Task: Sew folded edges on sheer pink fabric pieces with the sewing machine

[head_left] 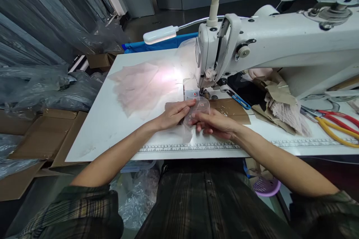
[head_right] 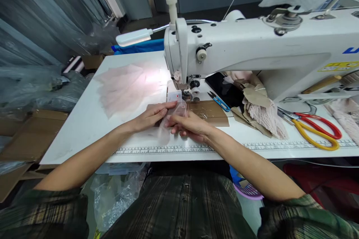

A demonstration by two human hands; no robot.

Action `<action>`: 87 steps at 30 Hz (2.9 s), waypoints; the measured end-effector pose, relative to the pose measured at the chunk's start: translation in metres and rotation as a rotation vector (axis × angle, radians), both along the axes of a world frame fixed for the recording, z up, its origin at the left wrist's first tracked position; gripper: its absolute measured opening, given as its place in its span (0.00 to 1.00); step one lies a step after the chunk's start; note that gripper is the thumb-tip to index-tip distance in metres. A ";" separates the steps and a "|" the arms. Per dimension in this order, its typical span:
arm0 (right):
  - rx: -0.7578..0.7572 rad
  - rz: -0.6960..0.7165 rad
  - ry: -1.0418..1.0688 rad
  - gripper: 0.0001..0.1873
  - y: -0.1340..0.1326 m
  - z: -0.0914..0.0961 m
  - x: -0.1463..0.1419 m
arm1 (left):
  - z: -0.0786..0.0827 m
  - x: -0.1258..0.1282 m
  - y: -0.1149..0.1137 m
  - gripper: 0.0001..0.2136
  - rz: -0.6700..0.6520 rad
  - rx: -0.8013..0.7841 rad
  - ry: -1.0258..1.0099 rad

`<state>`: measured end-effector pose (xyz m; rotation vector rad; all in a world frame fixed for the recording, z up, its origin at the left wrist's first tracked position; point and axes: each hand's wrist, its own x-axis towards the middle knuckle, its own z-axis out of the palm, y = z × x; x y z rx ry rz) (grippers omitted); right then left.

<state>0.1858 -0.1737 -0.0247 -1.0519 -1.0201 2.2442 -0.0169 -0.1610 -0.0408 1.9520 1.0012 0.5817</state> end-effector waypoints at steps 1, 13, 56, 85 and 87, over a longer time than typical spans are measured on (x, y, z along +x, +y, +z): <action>-0.003 0.054 -0.006 0.12 -0.003 -0.001 0.002 | 0.000 0.001 -0.001 0.23 -0.013 0.048 0.053; 0.219 0.366 -0.293 0.19 -0.017 0.003 0.074 | 0.028 0.001 -0.006 0.30 -0.175 0.274 0.721; 1.231 0.401 -0.361 0.06 -0.077 -0.004 0.042 | -0.012 -0.004 -0.005 0.24 0.001 0.503 0.621; 0.766 -0.749 -0.030 0.13 -0.090 -0.018 0.078 | -0.012 -0.006 -0.002 0.23 -0.005 0.529 0.638; 0.798 -0.826 -0.119 0.16 -0.089 -0.015 0.084 | -0.011 -0.005 -0.001 0.23 -0.001 0.521 0.658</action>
